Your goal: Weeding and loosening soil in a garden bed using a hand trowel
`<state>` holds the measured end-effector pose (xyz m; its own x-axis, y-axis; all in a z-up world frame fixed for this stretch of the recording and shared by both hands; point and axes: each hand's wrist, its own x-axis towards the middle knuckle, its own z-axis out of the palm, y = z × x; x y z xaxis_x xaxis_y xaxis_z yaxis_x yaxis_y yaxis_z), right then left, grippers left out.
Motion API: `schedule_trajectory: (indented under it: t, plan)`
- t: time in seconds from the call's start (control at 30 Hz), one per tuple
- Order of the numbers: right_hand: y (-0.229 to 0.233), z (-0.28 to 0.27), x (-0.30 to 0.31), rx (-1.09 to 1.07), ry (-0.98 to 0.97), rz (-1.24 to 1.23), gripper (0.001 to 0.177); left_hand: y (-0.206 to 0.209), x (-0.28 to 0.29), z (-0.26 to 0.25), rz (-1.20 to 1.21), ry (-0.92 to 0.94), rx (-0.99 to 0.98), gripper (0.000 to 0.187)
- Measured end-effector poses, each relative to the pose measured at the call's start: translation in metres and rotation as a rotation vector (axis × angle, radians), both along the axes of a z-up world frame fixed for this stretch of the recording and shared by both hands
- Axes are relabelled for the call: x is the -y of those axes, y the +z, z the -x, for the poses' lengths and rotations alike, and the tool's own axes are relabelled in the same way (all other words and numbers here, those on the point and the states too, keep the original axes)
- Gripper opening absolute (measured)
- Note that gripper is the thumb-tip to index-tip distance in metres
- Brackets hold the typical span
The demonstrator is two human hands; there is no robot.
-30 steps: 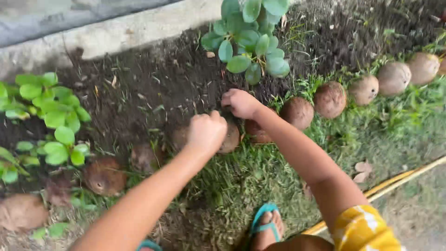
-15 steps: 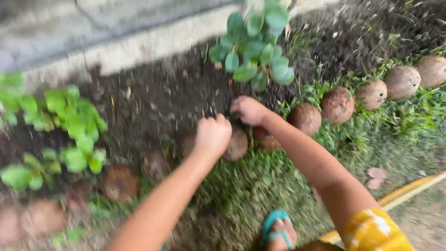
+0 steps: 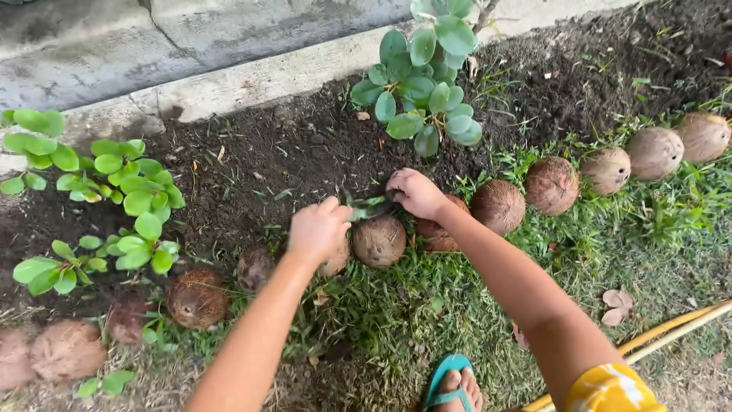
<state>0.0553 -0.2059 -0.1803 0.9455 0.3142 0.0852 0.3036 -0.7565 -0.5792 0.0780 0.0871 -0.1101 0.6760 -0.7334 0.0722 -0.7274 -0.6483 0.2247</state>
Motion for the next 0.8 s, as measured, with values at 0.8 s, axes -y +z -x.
schedule_trajectory:
  t: [0.8]
  plan:
    - [0.041, -0.012, 0.001, -0.211, 0.175, 0.204, 0.019, 0.108, 0.012, -0.014, -0.071, -0.185, 0.147, 0.014]
